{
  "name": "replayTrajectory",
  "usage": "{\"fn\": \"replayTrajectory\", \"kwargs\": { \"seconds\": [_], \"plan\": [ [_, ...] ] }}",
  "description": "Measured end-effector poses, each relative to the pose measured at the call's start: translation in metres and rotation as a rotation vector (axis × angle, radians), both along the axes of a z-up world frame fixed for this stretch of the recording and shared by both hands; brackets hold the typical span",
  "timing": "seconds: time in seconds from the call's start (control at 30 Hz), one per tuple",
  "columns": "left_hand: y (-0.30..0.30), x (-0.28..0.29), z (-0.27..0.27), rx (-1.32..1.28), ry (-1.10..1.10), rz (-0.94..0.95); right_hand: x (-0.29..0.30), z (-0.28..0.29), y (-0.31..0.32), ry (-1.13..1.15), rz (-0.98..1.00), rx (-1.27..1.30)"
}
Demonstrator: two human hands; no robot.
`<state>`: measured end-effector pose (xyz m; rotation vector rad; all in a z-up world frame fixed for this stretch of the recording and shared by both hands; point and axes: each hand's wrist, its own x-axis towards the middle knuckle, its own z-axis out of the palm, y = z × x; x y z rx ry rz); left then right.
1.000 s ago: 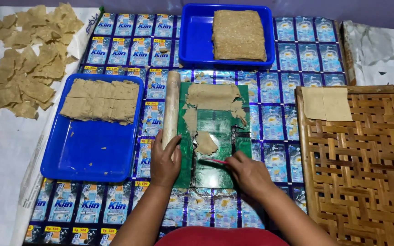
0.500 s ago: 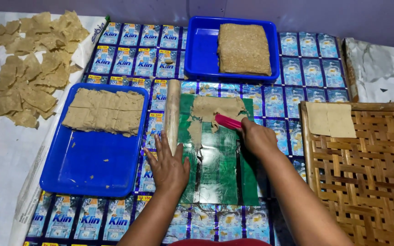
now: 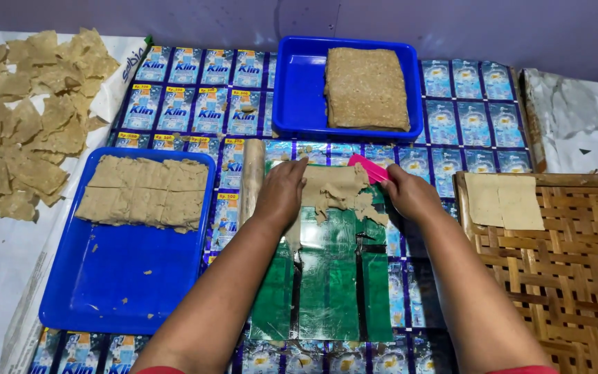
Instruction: Rolling out dough and cutting it into square pieces using a scraper.
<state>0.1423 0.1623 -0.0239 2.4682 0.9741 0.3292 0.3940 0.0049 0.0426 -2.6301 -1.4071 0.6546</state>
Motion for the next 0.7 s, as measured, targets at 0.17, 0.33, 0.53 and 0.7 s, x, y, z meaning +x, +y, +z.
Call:
{"fn": "replayTrajectory", "kwargs": {
  "seconds": [0.17,0.33,0.53,0.7],
  "plan": [
    [-0.002,-0.009,0.018,-0.036,-0.112,-0.054,-0.021,0.050,-0.004,-0.023,0.128,0.033],
    [-0.033,-0.036,0.038,-0.008,-0.118,-0.203,-0.043,0.050,-0.038,-0.254,0.317,-0.010],
    [-0.063,-0.032,0.035,0.118,-0.017,-0.210,-0.061,-0.024,-0.074,-0.201,-0.012,-0.013],
    [-0.084,0.001,0.065,0.184,-0.079,-0.189,-0.109,-0.024,-0.067,-0.067,-0.167,0.011]
  ]
}}
